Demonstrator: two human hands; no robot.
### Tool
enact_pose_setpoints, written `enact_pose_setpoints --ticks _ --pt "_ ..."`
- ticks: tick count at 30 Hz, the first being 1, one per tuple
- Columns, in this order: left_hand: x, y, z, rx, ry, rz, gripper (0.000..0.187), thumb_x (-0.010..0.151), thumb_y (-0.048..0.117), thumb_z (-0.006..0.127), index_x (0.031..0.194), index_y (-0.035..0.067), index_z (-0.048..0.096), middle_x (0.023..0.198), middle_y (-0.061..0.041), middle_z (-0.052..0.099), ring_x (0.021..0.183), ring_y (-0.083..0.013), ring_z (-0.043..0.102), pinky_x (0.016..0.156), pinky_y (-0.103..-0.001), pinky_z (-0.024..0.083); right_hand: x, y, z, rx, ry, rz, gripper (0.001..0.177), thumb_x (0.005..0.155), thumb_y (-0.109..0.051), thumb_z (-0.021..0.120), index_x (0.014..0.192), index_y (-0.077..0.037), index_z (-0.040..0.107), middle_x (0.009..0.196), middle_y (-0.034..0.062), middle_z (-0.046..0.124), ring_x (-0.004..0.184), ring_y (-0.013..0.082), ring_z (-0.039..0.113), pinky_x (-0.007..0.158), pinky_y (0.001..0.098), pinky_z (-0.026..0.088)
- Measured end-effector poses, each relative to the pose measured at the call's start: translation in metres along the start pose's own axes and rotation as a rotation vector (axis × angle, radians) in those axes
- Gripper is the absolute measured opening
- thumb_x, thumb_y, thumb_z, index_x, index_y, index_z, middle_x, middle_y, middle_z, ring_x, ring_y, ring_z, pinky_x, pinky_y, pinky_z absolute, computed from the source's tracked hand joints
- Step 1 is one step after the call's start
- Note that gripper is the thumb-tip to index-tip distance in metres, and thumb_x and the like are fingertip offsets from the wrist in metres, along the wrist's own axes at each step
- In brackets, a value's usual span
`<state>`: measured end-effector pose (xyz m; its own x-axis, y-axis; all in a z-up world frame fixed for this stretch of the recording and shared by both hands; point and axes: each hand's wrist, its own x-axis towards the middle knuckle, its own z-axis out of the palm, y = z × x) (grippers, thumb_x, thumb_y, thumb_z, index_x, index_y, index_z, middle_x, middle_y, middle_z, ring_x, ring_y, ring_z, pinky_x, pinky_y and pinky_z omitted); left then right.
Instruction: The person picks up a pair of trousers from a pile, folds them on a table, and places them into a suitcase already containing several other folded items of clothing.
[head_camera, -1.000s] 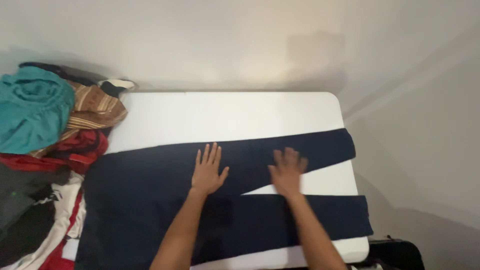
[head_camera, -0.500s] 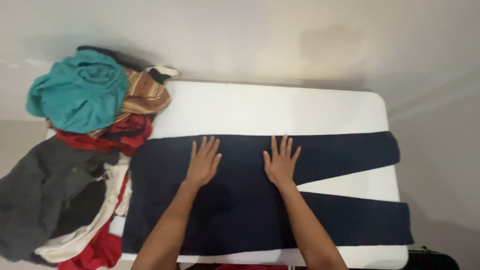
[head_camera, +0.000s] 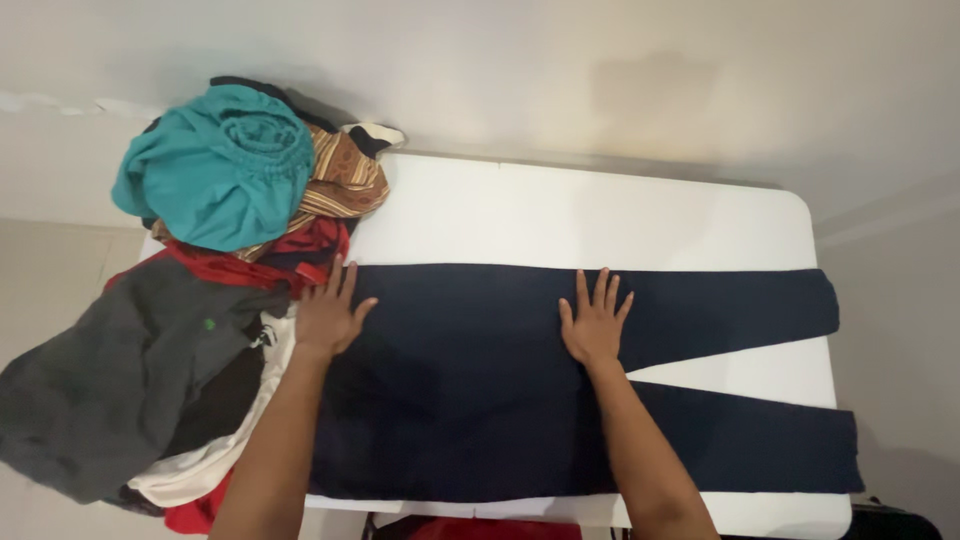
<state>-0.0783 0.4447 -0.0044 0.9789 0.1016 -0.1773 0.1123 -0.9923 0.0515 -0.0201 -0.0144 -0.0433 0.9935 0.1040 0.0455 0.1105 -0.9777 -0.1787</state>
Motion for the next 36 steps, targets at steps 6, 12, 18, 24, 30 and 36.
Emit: enact_pose_setpoints --ticks 6,12,18,24,30,36 --pt "-0.064 0.042 -0.030 -0.260 0.289 0.539 0.062 0.086 0.043 0.071 0.137 0.012 0.055 0.147 -0.016 0.049 0.140 -0.0411 0.045 0.116 -0.057 0.032 -0.005 -0.011 -0.009 -0.075 0.008 0.007 0.071 0.103 -0.054 0.039 0.161 -0.014 0.031 0.166 0.0294 0.015 0.155 0.0454 0.009 0.119 0.0672 -0.001" --pt "-0.125 0.079 -0.003 -0.392 0.224 0.923 0.054 0.083 0.033 0.079 0.129 0.007 0.066 0.134 -0.017 0.058 0.130 -0.0367 0.052 0.109 -0.054 0.039 -0.073 -0.083 -0.054 0.224 -0.088 -0.566 0.058 0.095 -0.040 0.061 0.142 -0.006 0.056 0.156 0.0257 0.041 0.149 0.0430 0.031 0.120 0.0653 0.013" --pt "-0.118 0.091 0.008 -0.509 0.309 0.698 0.025 0.086 0.017 0.075 0.108 0.006 0.073 0.104 -0.009 0.072 0.099 -0.0269 0.067 0.088 -0.042 0.053 -0.121 -0.127 -0.059 0.416 -0.061 -0.823 0.065 0.081 -0.048 0.074 0.123 0.000 0.066 0.121 0.0216 0.065 0.120 0.0372 0.057 0.107 0.0578 0.034" --pt "-0.075 0.115 0.006 -0.461 0.212 0.270 0.022 0.103 0.030 0.062 0.098 0.008 0.067 0.079 -0.010 0.073 0.070 -0.0340 0.072 0.060 -0.047 0.056 -0.084 -0.108 -0.032 0.323 0.198 -0.486 0.029 0.099 -0.032 0.073 0.114 -0.008 0.068 0.098 0.0065 0.072 0.090 0.0274 0.064 0.086 0.0441 0.046" --pt "-0.062 0.124 0.019 -0.287 0.200 0.132 0.029 0.103 0.034 0.058 0.114 0.008 0.065 0.089 -0.014 0.073 0.079 -0.0351 0.073 0.072 -0.047 0.058 -0.109 -0.087 -0.053 0.144 0.411 -0.375 0.034 0.090 -0.023 0.069 0.120 -0.006 0.067 0.118 0.0153 0.065 0.114 0.0333 0.059 0.104 0.0532 0.038" --pt "-0.103 0.171 0.037 -0.375 0.459 0.631 0.029 0.103 0.026 0.061 0.128 0.012 0.063 0.139 -0.012 0.060 0.139 -0.0331 0.051 0.121 -0.055 0.034 -0.165 -0.081 -0.046 0.144 0.042 -0.496 0.057 0.097 -0.036 0.060 0.146 -0.007 0.054 0.155 0.0234 0.042 0.147 0.0385 0.034 0.119 0.0600 0.018"
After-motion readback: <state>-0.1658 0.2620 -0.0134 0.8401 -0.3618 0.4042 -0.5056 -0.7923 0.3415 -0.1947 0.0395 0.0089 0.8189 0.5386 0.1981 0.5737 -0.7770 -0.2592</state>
